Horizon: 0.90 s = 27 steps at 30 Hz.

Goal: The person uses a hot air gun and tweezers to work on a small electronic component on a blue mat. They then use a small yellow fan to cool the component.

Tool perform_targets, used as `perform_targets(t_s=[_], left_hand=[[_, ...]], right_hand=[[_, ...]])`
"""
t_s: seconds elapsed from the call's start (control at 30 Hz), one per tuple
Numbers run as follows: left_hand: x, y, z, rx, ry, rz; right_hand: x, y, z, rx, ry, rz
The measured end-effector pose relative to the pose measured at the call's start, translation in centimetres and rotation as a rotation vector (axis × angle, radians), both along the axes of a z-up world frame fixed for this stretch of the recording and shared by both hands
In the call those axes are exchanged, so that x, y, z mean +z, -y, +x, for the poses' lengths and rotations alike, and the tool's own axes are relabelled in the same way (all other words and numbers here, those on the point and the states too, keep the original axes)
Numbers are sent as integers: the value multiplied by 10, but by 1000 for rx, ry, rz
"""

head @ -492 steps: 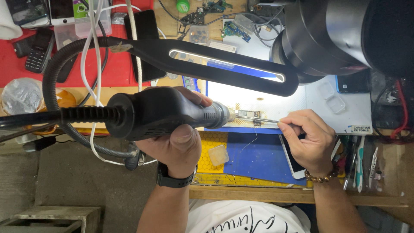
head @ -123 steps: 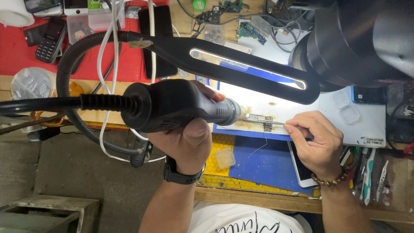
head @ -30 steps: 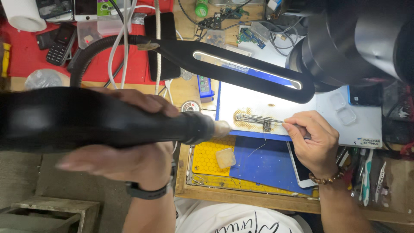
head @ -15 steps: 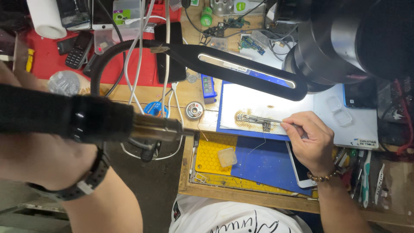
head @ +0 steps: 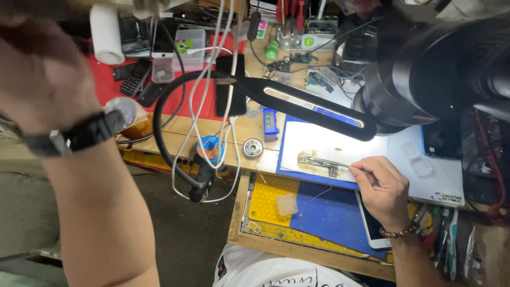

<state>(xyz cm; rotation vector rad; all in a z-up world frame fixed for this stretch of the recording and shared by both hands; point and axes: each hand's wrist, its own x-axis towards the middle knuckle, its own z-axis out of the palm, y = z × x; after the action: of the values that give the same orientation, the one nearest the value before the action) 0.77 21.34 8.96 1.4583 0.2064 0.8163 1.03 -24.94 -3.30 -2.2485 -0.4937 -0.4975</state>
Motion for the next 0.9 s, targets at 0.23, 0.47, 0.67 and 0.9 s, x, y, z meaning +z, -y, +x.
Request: perform_targets(t_s=[0.23,0.47,0.67,0.9], left_hand=[[12,-1,14,0,-122,165],[12,18,35,-32,-215,370],[16,43,56,-117,-228,587],[20,82,72,-273,-182,824]], right_hand=[[-2,1,0,2,-13,9],[-2,1,1,1,2,-10],[-3,2,3,15,-1,10],[-9,5,6,20,-9,-10]])
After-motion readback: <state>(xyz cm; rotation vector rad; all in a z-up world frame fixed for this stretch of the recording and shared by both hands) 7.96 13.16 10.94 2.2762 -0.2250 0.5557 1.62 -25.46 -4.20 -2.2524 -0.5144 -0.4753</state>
